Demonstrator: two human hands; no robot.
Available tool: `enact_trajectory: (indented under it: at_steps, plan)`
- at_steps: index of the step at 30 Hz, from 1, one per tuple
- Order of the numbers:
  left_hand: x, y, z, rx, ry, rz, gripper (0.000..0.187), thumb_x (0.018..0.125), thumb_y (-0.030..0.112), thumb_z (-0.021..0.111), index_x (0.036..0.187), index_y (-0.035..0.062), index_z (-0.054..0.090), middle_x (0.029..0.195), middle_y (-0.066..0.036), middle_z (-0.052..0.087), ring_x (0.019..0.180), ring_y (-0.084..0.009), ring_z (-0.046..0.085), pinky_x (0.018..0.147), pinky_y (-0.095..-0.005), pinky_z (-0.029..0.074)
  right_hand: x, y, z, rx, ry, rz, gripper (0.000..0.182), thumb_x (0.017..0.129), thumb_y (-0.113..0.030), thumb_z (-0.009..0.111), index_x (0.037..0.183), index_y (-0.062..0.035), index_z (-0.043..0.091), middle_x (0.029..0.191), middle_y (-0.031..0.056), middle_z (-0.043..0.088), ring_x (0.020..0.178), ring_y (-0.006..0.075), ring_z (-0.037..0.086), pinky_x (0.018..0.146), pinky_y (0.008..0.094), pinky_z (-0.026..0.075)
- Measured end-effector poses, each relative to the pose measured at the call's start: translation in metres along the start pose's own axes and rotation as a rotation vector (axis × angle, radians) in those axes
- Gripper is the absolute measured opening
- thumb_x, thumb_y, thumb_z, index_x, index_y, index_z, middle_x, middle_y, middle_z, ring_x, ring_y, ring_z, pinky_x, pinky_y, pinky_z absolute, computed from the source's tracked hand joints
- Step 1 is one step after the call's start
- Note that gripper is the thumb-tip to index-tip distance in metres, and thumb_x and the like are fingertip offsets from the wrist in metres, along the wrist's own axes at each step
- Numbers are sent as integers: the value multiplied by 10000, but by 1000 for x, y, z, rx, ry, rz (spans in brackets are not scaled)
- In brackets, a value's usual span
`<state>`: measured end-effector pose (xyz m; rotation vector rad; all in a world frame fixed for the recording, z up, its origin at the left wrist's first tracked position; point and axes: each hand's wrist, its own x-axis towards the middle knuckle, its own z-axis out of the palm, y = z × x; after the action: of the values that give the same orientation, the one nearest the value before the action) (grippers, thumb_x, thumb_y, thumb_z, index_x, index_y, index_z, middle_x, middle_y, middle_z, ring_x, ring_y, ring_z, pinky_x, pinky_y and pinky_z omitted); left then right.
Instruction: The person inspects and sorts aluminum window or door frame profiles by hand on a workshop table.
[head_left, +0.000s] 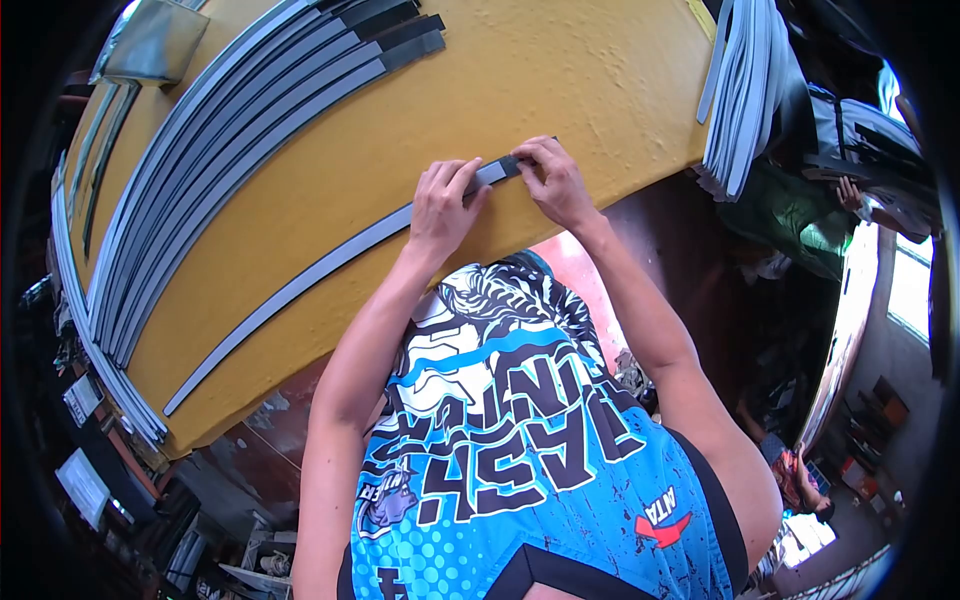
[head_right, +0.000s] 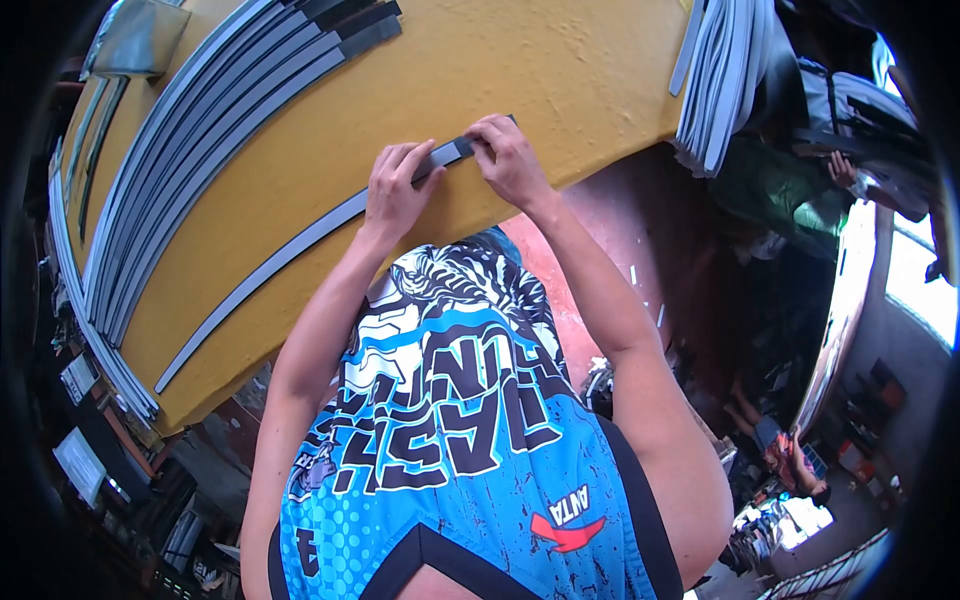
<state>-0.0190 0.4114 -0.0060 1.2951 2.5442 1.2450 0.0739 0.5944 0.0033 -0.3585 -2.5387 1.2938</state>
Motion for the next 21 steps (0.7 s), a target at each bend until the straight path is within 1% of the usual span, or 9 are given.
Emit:
enact_trajectory:
  at_steps: [2, 4, 8, 10, 15, 17, 18, 20, 21]
  plan:
    - [-6, 2, -6, 41, 0, -2, 297, 786, 130, 772, 1066, 53, 709, 1043, -87, 666, 1009, -282, 612, 893, -392, 491, 1, -6, 0, -14, -11, 3, 182, 818, -101, 713, 967, -2, 679, 1035, 142, 615, 1025, 323, 582, 891, 404, 486]
    - [-11, 0, -7, 63, 10, 31, 278, 790, 130, 763, 1051, 50, 710, 1048, -83, 662, 1012, -274, 606, 893, -393, 483, 2, -10, 4, -188, 14, -77, 203, 809, -152, 741, 936, -8, 677, 1004, 136, 607, 996, 317, 579, 886, 409, 479]
    - [-14, -5, -2, 79, 34, 56, 241, 799, 120, 747, 1027, 48, 713, 1045, -74, 659, 1010, -266, 599, 897, -397, 473, 6, -11, 8, -263, 20, -75, 207, 797, -192, 761, 888, -23, 684, 976, 130, 596, 970, 310, 575, 881, 414, 472]
    - [-12, -5, 0, 68, 39, 44, 236, 792, 110, 753, 1018, 52, 715, 1041, -73, 658, 1006, -268, 601, 890, -394, 473, 9, -13, 6, -272, -19, -24, 177, 791, -192, 764, 829, -34, 695, 954, 132, 597, 966, 312, 577, 882, 418, 469]
    - [-12, -1, 0, 66, 26, -12, 226, 785, 99, 751, 1005, 62, 719, 1042, -64, 657, 1004, -270, 599, 878, -390, 472, 20, -16, 7, -303, -96, 109, 202, 758, -216, 794, 782, -38, 703, 937, 150, 608, 970, 330, 596, 883, 430, 482]
    - [-16, 1, 4, 137, 1, -15, 295, 782, 132, 754, 1067, 67, 708, 1145, -81, 627, 1080, -272, 567, 919, -409, 446, 28, -19, 5, -336, -123, 147, 215, 746, -223, 804, 775, -36, 703, 935, 157, 616, 965, 337, 605, 882, 435, 488]
    - [-20, 3, 5, 138, 3, -15, 295, 782, 132, 754, 1067, 67, 708, 1145, -81, 627, 1080, -272, 567, 919, -409, 446, 33, -21, 3, -356, -187, 197, 224, 744, -235, 806, 775, -37, 705, 930, 156, 626, 958, 343, 612, 885, 440, 492]
    - [-29, 12, 4, 259, -101, 61, 514, 823, 246, 723, 1276, 28, 613, 1363, -146, 526, 1280, -306, 473, 1066, -438, 367, 41, -28, 3, -375, -249, 241, 233, 743, -246, 807, 775, -38, 707, 924, 156, 636, 950, 348, 618, 887, 445, 497]
    - [-33, 17, 6, 263, -98, 60, 514, 823, 246, 723, 1276, 28, 613, 1363, -146, 526, 1280, -306, 473, 1066, -438, 367, 43, -32, 4, -472, -261, 225, 219, 753, -241, 792, 784, -41, 711, 920, 151, 647, 947, 341, 624, 873, 443, 499]
